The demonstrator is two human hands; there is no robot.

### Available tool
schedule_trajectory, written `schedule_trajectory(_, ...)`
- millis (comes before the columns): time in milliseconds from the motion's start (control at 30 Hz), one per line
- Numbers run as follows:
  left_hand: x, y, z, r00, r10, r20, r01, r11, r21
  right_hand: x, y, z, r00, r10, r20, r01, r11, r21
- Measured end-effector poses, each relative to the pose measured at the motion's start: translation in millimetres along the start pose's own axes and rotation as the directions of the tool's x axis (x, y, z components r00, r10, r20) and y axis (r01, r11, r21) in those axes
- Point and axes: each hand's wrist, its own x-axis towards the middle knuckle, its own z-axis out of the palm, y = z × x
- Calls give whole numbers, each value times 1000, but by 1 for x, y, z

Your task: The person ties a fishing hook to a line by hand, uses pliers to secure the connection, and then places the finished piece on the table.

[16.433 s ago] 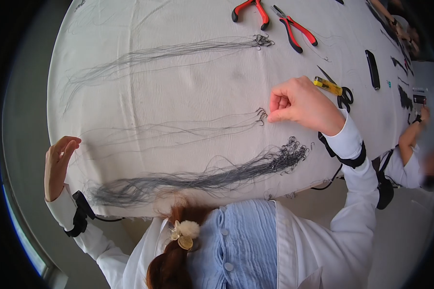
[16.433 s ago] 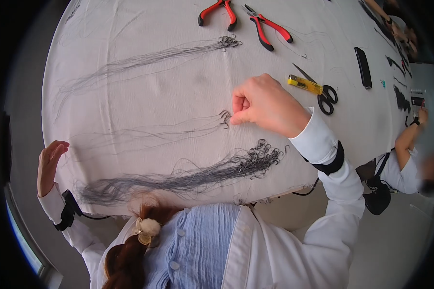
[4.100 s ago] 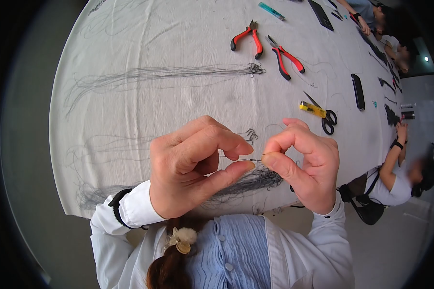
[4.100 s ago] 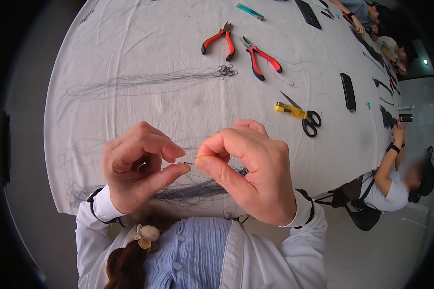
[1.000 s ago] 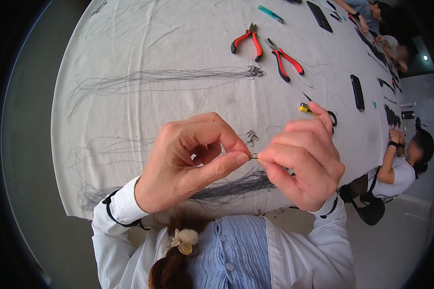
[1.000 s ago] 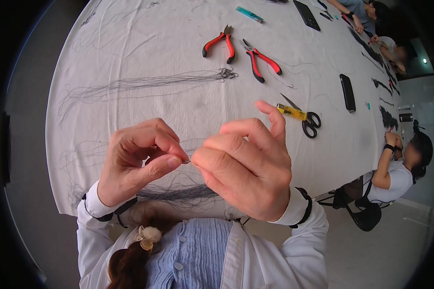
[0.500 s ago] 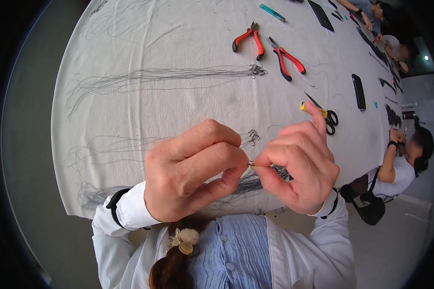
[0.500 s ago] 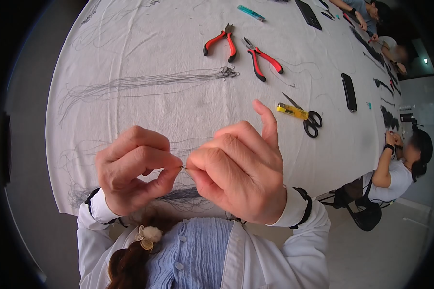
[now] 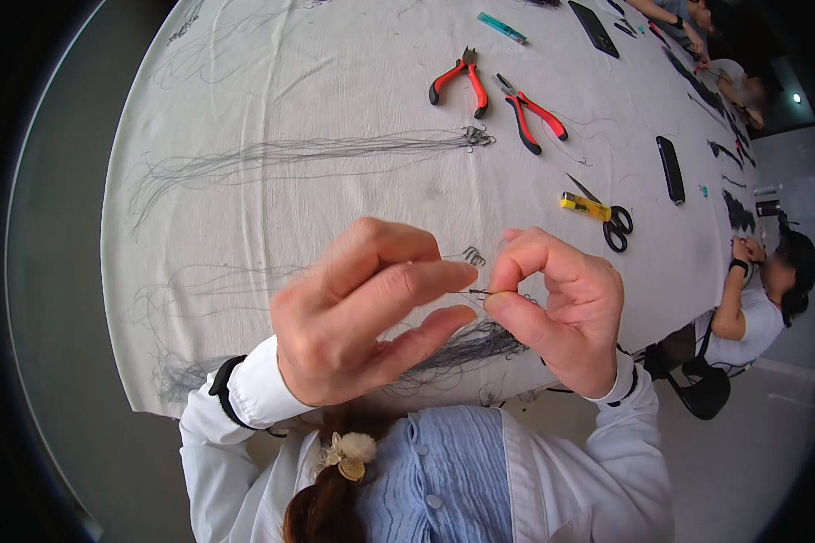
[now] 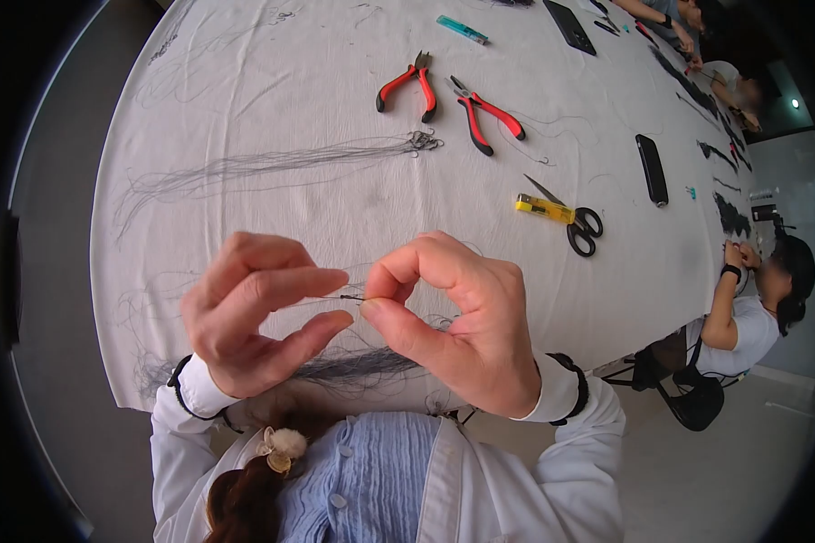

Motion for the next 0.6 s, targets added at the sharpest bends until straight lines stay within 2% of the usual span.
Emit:
schedule_trajectory(33, 3, 2, -3, 964, -256, 66, 264, 945, -193, 0, 0, -2, 989, -143, -24, 135, 972, -193)
schedule_trajectory(67, 2, 3, -7, 868, -452, 207, 497, 774, -392, 0, 0, -2, 990, -140, -24, 133, 972, -192)
schedule_trajectory(100, 2, 3, -7, 867, -453, 209, 498, 773, -393, 0, -1, -2, 976, -219, -19, 205, 936, -287)
schedule_trajectory(133, 3, 2, -7, 803, -517, 296, 590, 621, -516, 1, -2, -2, 955, -295, -6, 271, 885, -379)
schedule_trajectory(167, 3, 2, -7, 734, -556, 390, 659, 441, -610, 0, -1, -2, 956, -294, -5, 270, 885, -379)
schedule_trajectory(233, 0, -1, -5, 707, -560, 433, 687, 395, -610, 0, 0, -1, 927, -374, -2, 324, 806, -495)
schedule_trajectory(300, -5, -7, 1, 773, -486, 407, 619, 436, -653, 1, 1, -1, 907, -421, 24, 370, 765, -527)
schedule_trajectory(367, -4, -8, 1, 764, -490, 419, 629, 422, -653, 2, 1, -1, 883, -467, 52, 414, 720, -557)
schedule_trajectory(433, -2, -7, -1, 755, -493, 432, 639, 409, -651, 3, 0, 0, 844, -530, 85, 454, 619, -641)
schedule_trajectory(500, 2, -3, -6, 636, -563, 527, 742, 260, -618, 3, 1, 1, 820, -565, 92, 466, 567, -679)
schedule_trajectory(533, 2, -4, -5, 634, -564, 528, 743, 257, -618, 3, 1, 1, 795, -598, 101, 476, 512, -715)
schedule_trajectory(567, 1, -5, -4, 614, -552, 564, 756, 207, -621, 2, 2, 1, 797, -595, 103, 476, 514, -713)
schedule_trajectory(600, 1, -6, -3, 593, -540, 597, 767, 153, -623, 1, 3, 1, 747, -643, 171, 511, 389, -766)
